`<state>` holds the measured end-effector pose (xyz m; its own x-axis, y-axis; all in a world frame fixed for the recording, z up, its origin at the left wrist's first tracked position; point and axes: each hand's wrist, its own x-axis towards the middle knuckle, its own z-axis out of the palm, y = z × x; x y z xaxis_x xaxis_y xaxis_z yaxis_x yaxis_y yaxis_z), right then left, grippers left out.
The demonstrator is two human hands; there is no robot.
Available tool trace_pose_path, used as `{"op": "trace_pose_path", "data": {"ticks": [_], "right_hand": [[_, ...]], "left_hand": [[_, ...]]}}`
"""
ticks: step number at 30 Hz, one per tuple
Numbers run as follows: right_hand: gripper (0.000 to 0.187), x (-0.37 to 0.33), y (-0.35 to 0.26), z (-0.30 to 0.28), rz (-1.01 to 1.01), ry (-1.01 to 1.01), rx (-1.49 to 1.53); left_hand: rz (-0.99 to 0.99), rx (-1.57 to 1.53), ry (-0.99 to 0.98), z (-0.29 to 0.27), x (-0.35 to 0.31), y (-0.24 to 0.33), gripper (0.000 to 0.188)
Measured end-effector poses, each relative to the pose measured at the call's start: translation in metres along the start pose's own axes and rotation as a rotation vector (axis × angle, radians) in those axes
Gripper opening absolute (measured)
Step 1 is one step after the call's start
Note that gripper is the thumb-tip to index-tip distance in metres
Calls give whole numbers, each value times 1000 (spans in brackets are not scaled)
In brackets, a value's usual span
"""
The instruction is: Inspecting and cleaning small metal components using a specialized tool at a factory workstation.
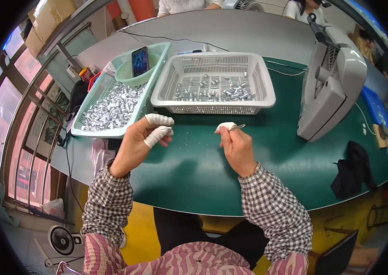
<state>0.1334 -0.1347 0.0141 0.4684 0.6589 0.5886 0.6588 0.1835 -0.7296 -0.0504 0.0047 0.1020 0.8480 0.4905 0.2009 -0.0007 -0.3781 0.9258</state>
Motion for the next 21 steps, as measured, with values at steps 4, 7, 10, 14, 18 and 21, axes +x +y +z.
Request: {"op": "trace_pose_path", "data": {"ticks": [4,7,10,14,18,21], "right_hand": [[14,2,2,4,-130,50,-65],[11,2,3,4,-161,92,-75],[10,1,-3,2,-133,100,-53],[16,-4,-15,2,-147,27,25],[17,-6,-20,2,-193,-38,48],[17,-8,-19,1,-140,-58,36]], "left_hand": [[-273,-582,-62,34,16,-31,22],[-351,-774,-81,45,25,-51,23],[-330,-740,-102,50,28,-64,25],[-281,-486,-105,51,24,-77,28],[-154,-327,-50,58,22,-77,27],[-193,-322,-59,59,21,-72,26]]}}
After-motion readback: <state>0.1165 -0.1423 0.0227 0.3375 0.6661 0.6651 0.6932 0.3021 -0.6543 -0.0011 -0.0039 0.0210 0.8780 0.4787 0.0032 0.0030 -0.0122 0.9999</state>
